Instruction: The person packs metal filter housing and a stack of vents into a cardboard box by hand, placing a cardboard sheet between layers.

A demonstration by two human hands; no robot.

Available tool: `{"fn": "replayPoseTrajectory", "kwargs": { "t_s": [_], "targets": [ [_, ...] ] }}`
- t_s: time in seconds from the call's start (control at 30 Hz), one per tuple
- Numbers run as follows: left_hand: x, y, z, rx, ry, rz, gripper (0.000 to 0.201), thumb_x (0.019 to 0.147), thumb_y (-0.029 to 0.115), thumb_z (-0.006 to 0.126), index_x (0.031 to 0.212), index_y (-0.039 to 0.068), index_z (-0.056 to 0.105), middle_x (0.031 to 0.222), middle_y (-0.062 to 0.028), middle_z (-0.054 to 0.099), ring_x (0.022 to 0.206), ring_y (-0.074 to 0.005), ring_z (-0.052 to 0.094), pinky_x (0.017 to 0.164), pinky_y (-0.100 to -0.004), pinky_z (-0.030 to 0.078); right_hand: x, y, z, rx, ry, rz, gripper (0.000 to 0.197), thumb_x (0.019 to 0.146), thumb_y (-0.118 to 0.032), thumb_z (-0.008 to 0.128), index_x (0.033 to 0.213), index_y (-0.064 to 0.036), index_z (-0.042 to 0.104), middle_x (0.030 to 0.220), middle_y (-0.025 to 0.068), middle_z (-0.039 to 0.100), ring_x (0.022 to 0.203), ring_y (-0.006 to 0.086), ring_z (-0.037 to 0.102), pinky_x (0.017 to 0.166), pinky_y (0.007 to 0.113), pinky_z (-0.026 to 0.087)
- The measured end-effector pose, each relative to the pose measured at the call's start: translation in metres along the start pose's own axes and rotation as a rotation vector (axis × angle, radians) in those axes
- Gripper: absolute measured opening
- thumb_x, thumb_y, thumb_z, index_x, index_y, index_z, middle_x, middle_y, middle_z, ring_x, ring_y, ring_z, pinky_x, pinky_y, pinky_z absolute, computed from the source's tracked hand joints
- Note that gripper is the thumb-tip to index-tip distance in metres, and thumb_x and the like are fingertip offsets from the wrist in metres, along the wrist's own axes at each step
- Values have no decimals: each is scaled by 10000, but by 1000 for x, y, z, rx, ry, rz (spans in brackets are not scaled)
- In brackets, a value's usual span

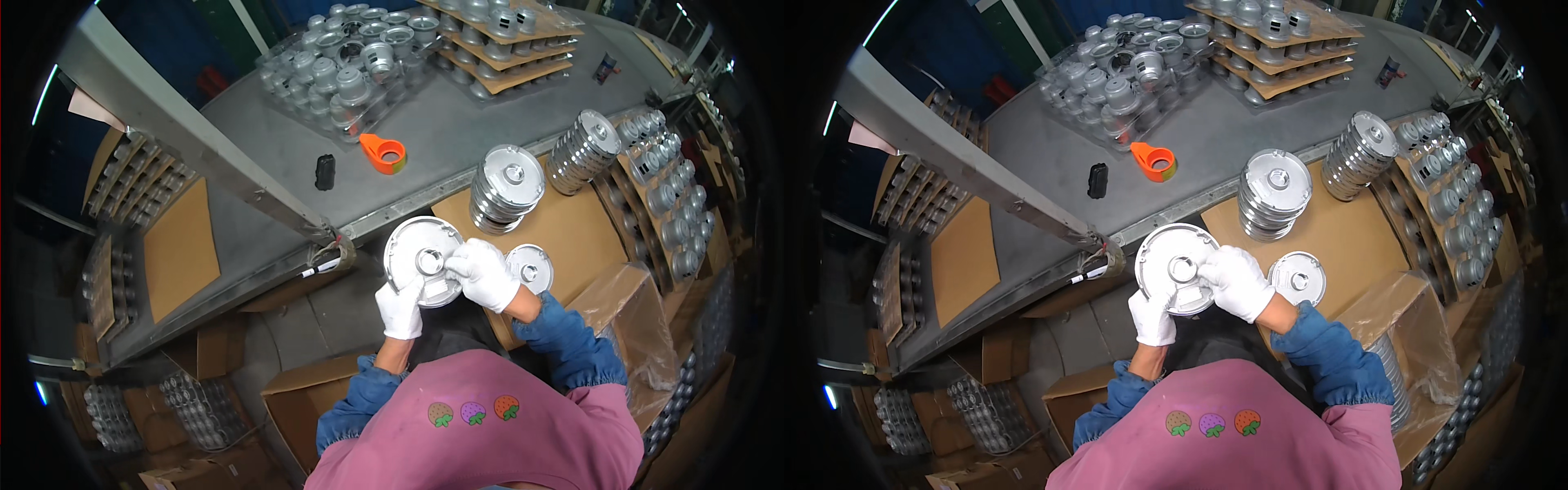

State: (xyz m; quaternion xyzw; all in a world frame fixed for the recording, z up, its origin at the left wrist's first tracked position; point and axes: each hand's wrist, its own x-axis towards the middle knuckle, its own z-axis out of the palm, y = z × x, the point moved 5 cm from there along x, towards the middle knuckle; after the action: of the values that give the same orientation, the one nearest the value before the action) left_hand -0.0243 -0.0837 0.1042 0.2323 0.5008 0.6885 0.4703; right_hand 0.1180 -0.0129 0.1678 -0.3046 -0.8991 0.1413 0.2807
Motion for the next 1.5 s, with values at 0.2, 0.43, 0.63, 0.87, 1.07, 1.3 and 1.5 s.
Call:
{"fn": "replayPoseTrajectory", "kwargs": {
  "t_s": [0.2,0.43,0.63,0.87,1.07,1.3,1.5],
  "targets": [
    [-3,0,2,2,-3,3,285,785,27,646,1047,-83,620,962,-105,660,841,-144,617,744,-270,487,11,13,-5,-4,52,57,74,682,-99,606,745,-126,635,720,66,597,696,289,558,631,391,449],
    [-4,-6,2,-29,21,5,288,785,25,648,1050,-83,620,967,-104,662,845,-144,620,740,-269,488,12,16,-5,-12,4,73,75,655,-90,605,717,-133,613,702,58,595,680,294,557,624,403,455],
    [1,-2,-3,-8,30,24,282,780,19,650,1042,-82,623,960,-102,664,850,-145,620,748,-274,488,13,-8,-10,-75,52,-117,137,639,-53,634,751,-131,626,665,36,593,645,260,548,573,370,422],
    [6,3,-7,34,51,47,331,770,60,654,1065,-82,606,985,-101,652,871,-165,617,759,-288,493,19,-8,-5,-87,-51,-87,102,606,-58,617,676,-128,591,662,41,589,644,267,554,579,381,429],
    [5,9,-9,23,75,58,340,768,73,660,1065,-84,605,984,-97,650,844,-161,618,752,-285,491,21,-8,-7,-24,-4,-28,92,649,-70,606,711,-138,608,678,42,596,663,263,562,597,370,448],
    [8,6,-13,8,92,39,340,766,68,663,1064,-86,607,980,-101,652,842,-159,616,752,-287,490,27,-6,-4,-162,65,79,85,667,-95,617,734,-146,629,687,38,594,673,259,565,604,367,454],
    [10,5,-17,38,122,56,345,769,53,656,1079,-86,600,990,-104,651,854,-165,618,755,-287,492,25,-5,9,-27,-68,-2,75,695,-104,628,756,-144,646,698,39,595,692,259,569,608,371,449]
  ]
}}
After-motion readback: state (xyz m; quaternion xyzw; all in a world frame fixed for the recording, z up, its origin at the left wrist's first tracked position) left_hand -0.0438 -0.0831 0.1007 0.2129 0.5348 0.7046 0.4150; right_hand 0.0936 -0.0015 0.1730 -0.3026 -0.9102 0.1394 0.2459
